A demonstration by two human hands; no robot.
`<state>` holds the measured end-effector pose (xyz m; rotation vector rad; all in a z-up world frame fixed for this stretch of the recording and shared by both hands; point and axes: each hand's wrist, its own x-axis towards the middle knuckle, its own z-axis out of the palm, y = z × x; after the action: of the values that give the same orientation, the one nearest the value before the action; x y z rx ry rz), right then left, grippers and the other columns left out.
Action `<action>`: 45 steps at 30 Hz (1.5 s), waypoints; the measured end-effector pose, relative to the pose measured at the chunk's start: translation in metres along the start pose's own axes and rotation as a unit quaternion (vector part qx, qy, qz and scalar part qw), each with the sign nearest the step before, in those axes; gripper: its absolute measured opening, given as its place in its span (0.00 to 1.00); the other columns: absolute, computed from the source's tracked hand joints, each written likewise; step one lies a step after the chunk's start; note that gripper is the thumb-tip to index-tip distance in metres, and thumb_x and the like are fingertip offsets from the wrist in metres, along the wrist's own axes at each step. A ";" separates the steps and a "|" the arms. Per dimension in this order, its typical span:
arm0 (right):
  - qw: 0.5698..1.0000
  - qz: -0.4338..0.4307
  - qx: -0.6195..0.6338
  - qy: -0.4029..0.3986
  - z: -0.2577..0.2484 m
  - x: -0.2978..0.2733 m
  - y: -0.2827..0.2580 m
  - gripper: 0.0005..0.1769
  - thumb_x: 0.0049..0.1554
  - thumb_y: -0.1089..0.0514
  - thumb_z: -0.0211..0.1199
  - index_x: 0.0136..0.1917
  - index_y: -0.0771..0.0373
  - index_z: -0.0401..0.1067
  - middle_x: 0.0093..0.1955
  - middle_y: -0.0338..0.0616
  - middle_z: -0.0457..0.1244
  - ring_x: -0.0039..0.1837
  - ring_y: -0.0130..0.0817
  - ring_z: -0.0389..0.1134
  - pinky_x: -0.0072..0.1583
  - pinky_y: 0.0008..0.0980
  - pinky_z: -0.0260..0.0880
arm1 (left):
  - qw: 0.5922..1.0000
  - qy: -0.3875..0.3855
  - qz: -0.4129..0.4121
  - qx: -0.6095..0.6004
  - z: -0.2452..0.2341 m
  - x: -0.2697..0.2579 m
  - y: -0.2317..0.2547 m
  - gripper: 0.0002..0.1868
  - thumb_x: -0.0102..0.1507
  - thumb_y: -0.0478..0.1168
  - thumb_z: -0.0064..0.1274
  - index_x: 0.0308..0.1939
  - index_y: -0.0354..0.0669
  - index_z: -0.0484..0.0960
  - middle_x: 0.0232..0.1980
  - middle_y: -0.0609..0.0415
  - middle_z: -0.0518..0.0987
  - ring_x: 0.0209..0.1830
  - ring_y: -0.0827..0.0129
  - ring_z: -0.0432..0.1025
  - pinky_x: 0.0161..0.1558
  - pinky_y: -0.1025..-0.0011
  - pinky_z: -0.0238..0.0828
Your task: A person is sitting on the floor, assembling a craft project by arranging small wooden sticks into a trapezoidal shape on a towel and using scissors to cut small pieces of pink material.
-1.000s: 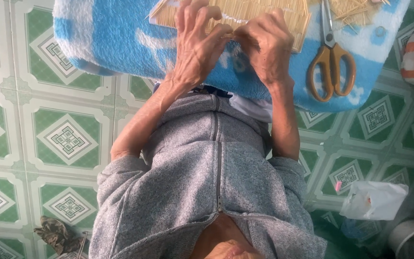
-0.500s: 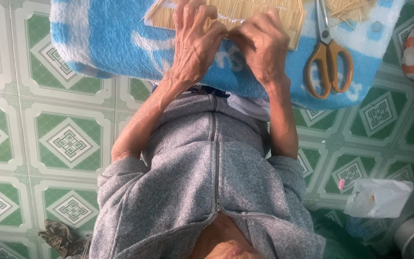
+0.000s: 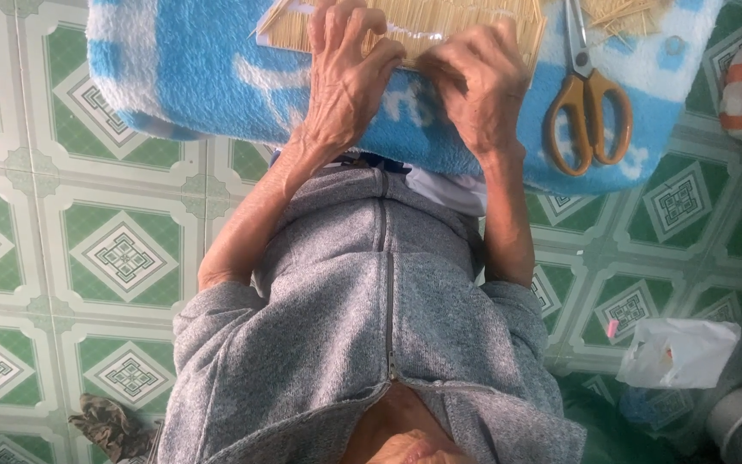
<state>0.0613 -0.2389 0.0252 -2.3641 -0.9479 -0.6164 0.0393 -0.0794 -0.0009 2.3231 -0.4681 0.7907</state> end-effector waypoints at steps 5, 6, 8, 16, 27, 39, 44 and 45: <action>1.000 0.006 0.013 -0.007 -0.001 0.000 -0.002 0.06 0.44 0.65 0.68 0.34 0.58 0.72 0.34 0.33 0.56 0.39 0.26 0.51 0.40 0.21 0.55 | 1.000 0.001 -0.001 0.007 -0.001 0.001 0.001 0.04 0.51 0.34 0.56 0.25 0.42 0.76 0.38 0.55 0.61 0.45 0.63 0.53 0.49 0.61 0.49; 1.000 0.006 0.013 -0.004 0.000 0.000 -0.001 0.05 0.45 0.64 0.68 0.34 0.58 0.72 0.34 0.32 0.56 0.39 0.26 0.50 0.40 0.21 0.54 | 1.000 0.007 -0.001 0.001 -0.001 0.002 0.001 0.04 0.51 0.34 0.55 0.25 0.42 0.75 0.38 0.55 0.62 0.45 0.63 0.53 0.49 0.61 0.49; 1.000 0.007 0.013 0.000 0.001 -0.001 0.000 0.05 0.45 0.63 0.67 0.33 0.58 0.72 0.33 0.32 0.56 0.39 0.26 0.50 0.40 0.21 0.53 | 1.000 0.012 0.000 -0.005 0.000 0.002 0.001 0.04 0.52 0.33 0.55 0.25 0.42 0.75 0.37 0.55 0.62 0.45 0.64 0.53 0.48 0.61 0.50; 1.000 0.007 0.012 0.018 -0.005 -0.003 0.003 0.06 0.46 0.62 0.67 0.33 0.59 0.71 0.34 0.33 0.56 0.40 0.28 0.50 0.41 0.24 0.54 | 0.999 0.010 -0.014 -0.031 -0.003 0.005 0.002 0.02 0.54 0.34 0.51 0.26 0.41 0.75 0.36 0.55 0.62 0.41 0.65 0.55 0.47 0.64 0.50; 1.000 0.019 0.017 0.009 -0.001 -0.007 0.002 0.06 0.44 0.65 0.66 0.33 0.58 0.70 0.36 0.34 0.56 0.40 0.27 0.51 0.42 0.24 0.54 | 0.998 0.002 0.003 -0.062 -0.001 0.003 0.000 0.02 0.53 0.34 0.53 0.28 0.42 0.76 0.38 0.54 0.61 0.44 0.64 0.54 0.49 0.63 0.50; 0.994 0.045 0.041 0.086 -0.026 -0.032 0.025 0.07 0.45 0.69 0.64 0.32 0.63 0.68 0.34 0.39 0.59 0.39 0.31 0.53 0.46 0.31 0.55 | 0.997 0.000 -0.005 -0.072 0.001 0.004 0.001 0.01 0.54 0.34 0.52 0.28 0.41 0.76 0.37 0.55 0.61 0.41 0.66 0.54 0.47 0.66 0.52; 0.986 0.132 0.022 0.102 -0.045 -0.063 0.018 0.05 0.43 0.71 0.62 0.31 0.67 0.67 0.31 0.40 0.58 0.36 0.32 0.55 0.44 0.29 0.56 | 0.998 -0.003 0.006 -0.067 -0.001 0.004 0.005 0.03 0.53 0.34 0.53 0.29 0.42 0.75 0.38 0.54 0.61 0.43 0.64 0.54 0.49 0.64 0.51; 0.983 0.142 0.014 0.115 -0.048 -0.071 0.018 0.04 0.43 0.71 0.61 0.31 0.67 0.67 0.30 0.40 0.58 0.36 0.32 0.54 0.42 0.29 0.56 | 0.998 -0.007 0.009 -0.060 -0.001 0.003 0.005 0.03 0.54 0.35 0.53 0.30 0.42 0.76 0.39 0.54 0.61 0.45 0.64 0.54 0.49 0.63 0.51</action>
<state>0.0178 -0.3141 0.0153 -2.2846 -0.5046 -0.7347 0.0387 -0.0832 0.0036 2.2176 -0.5280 0.7353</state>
